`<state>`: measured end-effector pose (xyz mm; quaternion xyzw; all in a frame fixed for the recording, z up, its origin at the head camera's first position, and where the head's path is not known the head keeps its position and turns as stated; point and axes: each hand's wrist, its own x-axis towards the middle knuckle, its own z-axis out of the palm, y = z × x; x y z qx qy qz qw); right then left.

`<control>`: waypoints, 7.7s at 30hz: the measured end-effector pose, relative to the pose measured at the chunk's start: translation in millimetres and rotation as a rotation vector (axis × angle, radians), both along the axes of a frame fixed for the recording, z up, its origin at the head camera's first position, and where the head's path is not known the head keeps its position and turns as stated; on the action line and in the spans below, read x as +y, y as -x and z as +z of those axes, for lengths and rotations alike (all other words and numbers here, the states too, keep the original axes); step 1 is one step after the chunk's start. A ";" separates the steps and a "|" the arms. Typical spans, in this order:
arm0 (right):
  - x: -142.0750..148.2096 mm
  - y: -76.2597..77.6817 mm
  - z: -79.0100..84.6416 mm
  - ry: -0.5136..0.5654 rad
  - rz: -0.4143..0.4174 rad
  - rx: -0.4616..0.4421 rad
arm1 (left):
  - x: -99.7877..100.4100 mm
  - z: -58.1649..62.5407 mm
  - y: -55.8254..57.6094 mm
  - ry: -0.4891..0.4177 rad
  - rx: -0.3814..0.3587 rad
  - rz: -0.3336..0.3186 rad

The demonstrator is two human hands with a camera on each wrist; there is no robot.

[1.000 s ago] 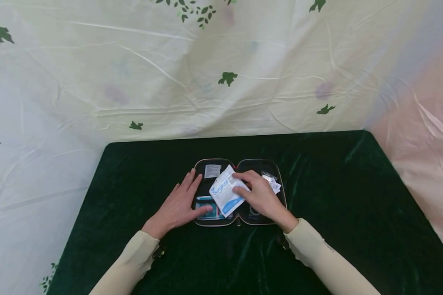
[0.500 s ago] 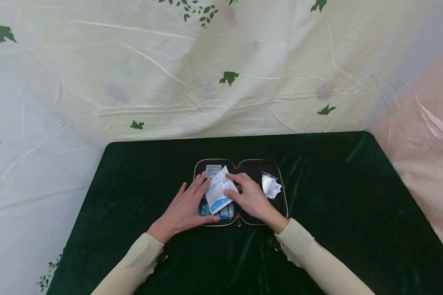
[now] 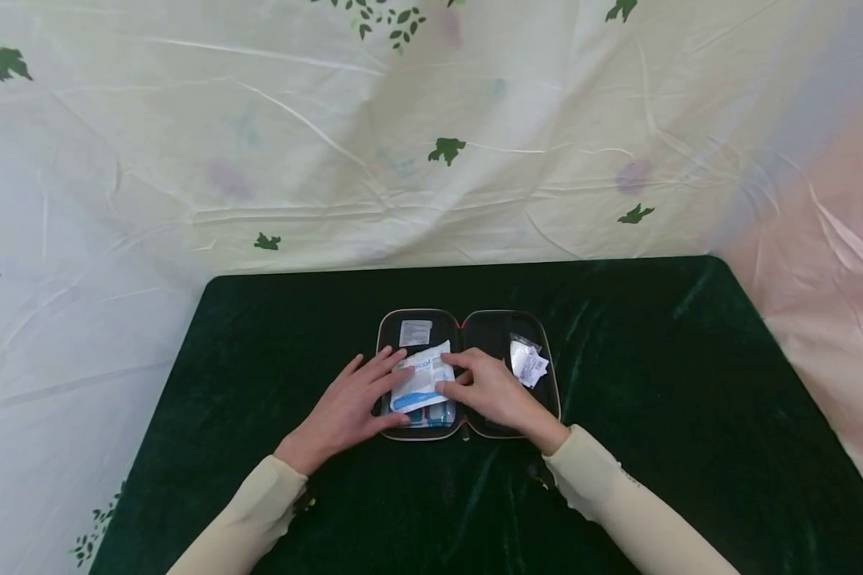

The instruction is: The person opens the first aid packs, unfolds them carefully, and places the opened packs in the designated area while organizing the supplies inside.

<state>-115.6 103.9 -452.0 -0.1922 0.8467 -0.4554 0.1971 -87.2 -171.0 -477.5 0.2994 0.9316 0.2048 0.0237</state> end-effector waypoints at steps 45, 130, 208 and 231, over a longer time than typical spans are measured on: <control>-2.1 -8.8 -2.5 -0.435 0.298 0.382 | -16.6 3.8 -0.4 0.118 -0.052 -0.070; -41.9 18.4 -7.7 -0.722 0.012 0.593 | -1.8 11.3 52.0 0.210 -0.010 0.104; 98.2 1.1 -10.3 -0.384 -0.131 0.459 | 85.2 4.3 17.1 0.157 -0.145 0.034; 89.4 27.1 -10.4 -0.363 -0.108 0.411 | 83.4 2.7 20.5 0.149 -0.194 -0.021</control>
